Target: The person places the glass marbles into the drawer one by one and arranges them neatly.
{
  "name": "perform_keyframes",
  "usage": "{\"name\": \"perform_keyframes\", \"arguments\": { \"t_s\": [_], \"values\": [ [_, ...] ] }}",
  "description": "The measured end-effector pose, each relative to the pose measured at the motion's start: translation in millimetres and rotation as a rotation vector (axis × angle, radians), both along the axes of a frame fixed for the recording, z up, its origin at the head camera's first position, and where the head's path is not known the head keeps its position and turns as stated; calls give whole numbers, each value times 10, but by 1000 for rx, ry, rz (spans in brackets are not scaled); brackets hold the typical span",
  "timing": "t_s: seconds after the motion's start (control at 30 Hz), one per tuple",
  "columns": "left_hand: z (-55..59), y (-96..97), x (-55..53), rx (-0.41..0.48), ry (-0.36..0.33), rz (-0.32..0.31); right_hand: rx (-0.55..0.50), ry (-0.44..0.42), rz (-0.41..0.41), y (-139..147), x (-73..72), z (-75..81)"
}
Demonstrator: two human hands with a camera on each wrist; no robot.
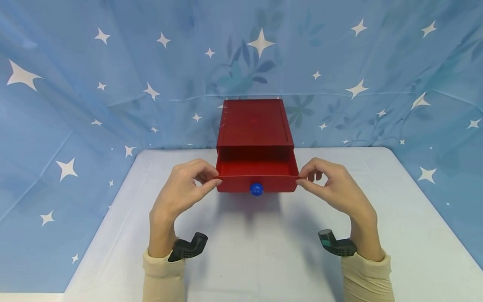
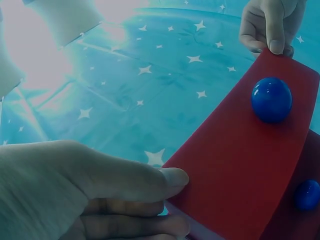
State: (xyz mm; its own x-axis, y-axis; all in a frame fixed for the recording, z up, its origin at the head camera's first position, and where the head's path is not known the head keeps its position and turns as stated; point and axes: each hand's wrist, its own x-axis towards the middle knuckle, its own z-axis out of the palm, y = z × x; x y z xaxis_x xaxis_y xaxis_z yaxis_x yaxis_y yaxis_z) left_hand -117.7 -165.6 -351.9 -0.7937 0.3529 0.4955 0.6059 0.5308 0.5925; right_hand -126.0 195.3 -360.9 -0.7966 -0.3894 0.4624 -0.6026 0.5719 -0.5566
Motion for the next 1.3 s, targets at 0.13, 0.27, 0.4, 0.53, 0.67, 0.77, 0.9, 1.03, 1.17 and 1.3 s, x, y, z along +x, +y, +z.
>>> {"name": "perform_keyframes", "arguments": {
  "t_s": [0.13,0.27,0.4,0.53,0.67,0.77,0.9,1.03,1.17,1.3],
  "values": [
    [3,10,-15,2,5,7,-8,22,-16,-16,-11,-4],
    [-10,18,-33,-2,9,29,-31,52,-17,-39,-35,-24],
    [-36,21,-56,-3,20,54,-58,73,-22,-60,-60,-49],
    [-50,34,-85,-2,36,81,-69,98,-41,-81,-85,-68],
    [-61,48,-119,10,38,106,-77,124,-61,-105,-111,-88],
    [-75,58,-142,29,39,117,-87,146,-80,-125,-131,-107],
    [-108,78,-178,52,61,131,-92,175,-115,-157,-158,-135],
    [-136,100,-211,67,92,147,-98,196,-147,-192,-177,-156],
    [-160,118,-241,76,111,162,-120,223,-168,-219,-194,-176],
    [-189,133,-277,92,132,180,-149,256,-183,-241,-228,-206]
  ]
}}
